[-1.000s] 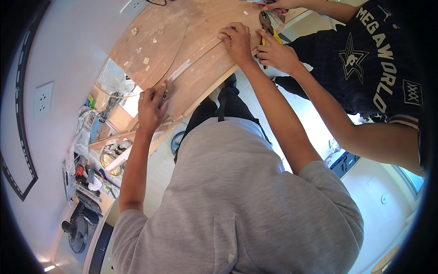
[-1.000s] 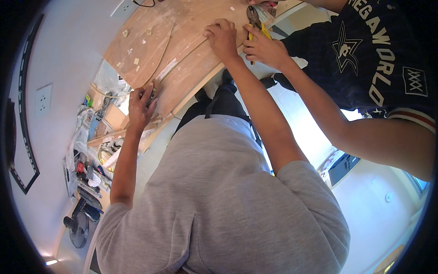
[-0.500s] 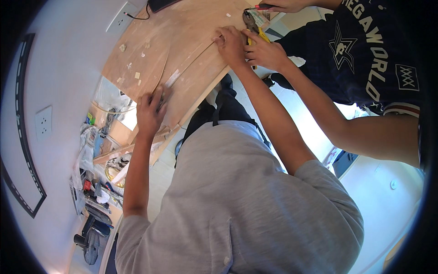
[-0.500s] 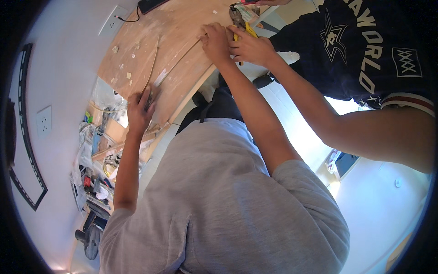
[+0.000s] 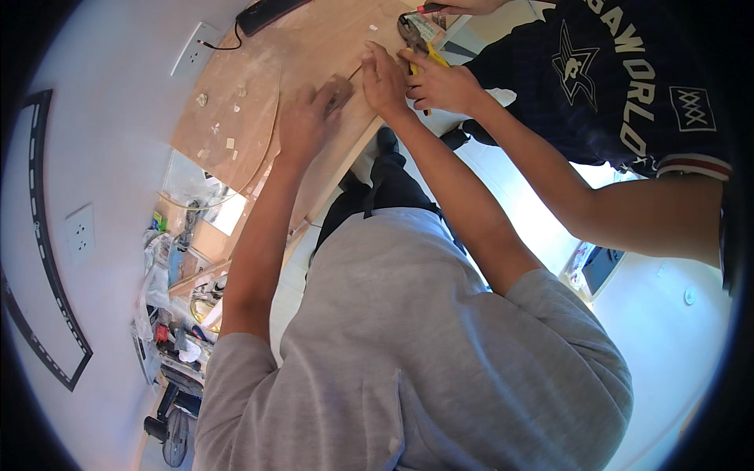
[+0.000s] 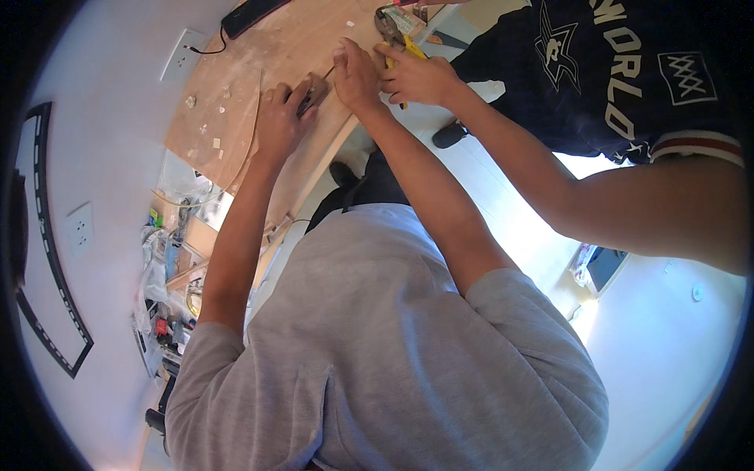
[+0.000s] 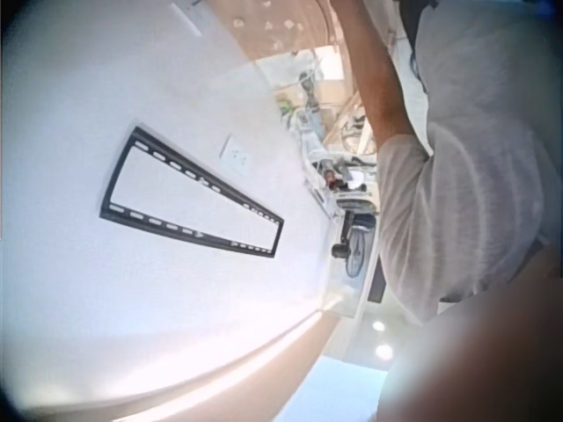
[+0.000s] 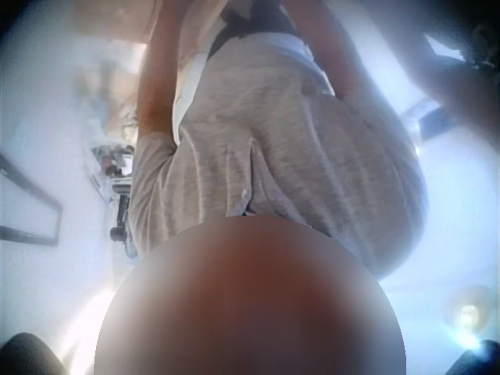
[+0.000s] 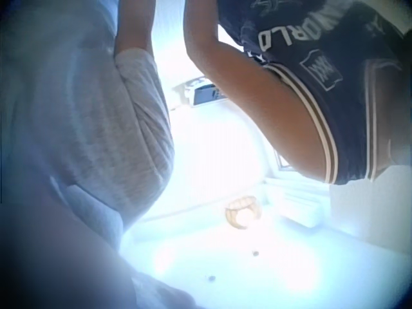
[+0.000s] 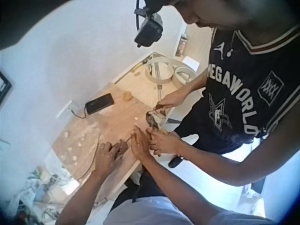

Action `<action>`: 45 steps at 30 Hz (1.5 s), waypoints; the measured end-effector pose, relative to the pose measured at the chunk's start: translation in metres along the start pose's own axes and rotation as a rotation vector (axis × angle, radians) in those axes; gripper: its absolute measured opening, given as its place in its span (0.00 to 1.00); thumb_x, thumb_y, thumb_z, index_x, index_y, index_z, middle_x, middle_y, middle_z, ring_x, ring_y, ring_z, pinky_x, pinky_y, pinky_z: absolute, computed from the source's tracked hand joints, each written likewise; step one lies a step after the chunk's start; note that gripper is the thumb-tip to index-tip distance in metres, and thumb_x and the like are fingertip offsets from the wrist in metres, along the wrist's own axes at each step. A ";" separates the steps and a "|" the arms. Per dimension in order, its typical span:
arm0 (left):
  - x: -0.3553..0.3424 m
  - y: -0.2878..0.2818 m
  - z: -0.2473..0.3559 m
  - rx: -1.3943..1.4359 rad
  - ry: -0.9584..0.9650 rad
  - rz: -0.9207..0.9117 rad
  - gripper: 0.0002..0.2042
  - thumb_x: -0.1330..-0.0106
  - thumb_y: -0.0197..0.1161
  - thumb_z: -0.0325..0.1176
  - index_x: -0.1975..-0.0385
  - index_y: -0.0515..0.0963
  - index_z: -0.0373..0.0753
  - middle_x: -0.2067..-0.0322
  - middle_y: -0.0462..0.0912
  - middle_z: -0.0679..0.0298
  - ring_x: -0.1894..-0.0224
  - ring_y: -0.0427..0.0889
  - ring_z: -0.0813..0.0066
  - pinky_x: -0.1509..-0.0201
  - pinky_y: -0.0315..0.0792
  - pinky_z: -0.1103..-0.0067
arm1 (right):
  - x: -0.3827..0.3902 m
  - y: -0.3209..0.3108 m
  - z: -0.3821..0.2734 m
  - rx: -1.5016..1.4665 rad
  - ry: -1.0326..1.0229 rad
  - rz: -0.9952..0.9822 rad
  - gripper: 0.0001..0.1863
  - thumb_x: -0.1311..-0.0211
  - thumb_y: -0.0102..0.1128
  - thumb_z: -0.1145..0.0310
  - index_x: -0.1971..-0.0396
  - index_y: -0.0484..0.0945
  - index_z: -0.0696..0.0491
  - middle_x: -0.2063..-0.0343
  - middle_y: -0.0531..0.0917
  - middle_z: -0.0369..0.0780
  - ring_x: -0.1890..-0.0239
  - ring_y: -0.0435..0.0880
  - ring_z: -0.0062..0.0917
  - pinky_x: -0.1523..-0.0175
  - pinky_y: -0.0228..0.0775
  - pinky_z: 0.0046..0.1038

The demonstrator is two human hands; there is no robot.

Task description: The person uses a utility knife to score and cut a thin wooden strip on a workbench. They repeatedly align the strip, score it, and break off sections, then inspect the cut pieces.

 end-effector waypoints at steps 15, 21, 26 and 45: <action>0.049 -0.012 -0.025 -0.015 0.027 -0.013 0.29 0.43 0.75 0.37 0.37 0.80 0.49 0.59 0.77 0.57 0.55 0.78 0.54 0.49 0.76 0.63 | -0.001 0.002 -0.008 0.003 0.061 -0.012 0.23 0.20 0.50 0.52 0.42 0.76 0.55 0.56 0.87 0.50 0.48 0.81 0.50 0.42 0.72 0.47; -0.013 0.009 -0.001 0.039 0.027 0.034 0.28 0.44 0.75 0.36 0.39 0.81 0.49 0.58 0.78 0.57 0.55 0.79 0.53 0.50 0.77 0.60 | -0.010 -0.008 -0.005 -0.097 0.197 -0.113 0.34 0.20 0.43 0.43 0.31 0.66 0.57 0.51 0.86 0.52 0.43 0.81 0.54 0.37 0.69 0.47; -0.039 0.019 0.008 0.040 0.040 0.052 0.30 0.45 0.76 0.38 0.38 0.80 0.47 0.57 0.79 0.55 0.53 0.80 0.51 0.50 0.77 0.60 | -0.003 -0.020 -0.017 -0.069 0.205 -0.068 0.34 0.19 0.43 0.46 0.30 0.63 0.60 0.44 0.81 0.57 0.41 0.79 0.56 0.36 0.69 0.47; 0.037 -0.017 -0.028 -0.036 0.030 -0.093 0.29 0.39 0.73 0.39 0.36 0.78 0.43 0.52 0.78 0.54 0.49 0.80 0.51 0.47 0.77 0.61 | 0.179 0.097 -0.103 0.326 -0.381 -0.887 0.25 0.27 0.56 0.48 0.44 0.82 0.51 0.40 0.82 0.40 0.31 0.73 0.36 0.25 0.58 0.41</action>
Point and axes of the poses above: each hand's wrist, its own x-axis away from the middle knuckle, its own y-axis out of the palm, z = x × y, the point moved 4 cm from there along -x, towards the middle knuckle
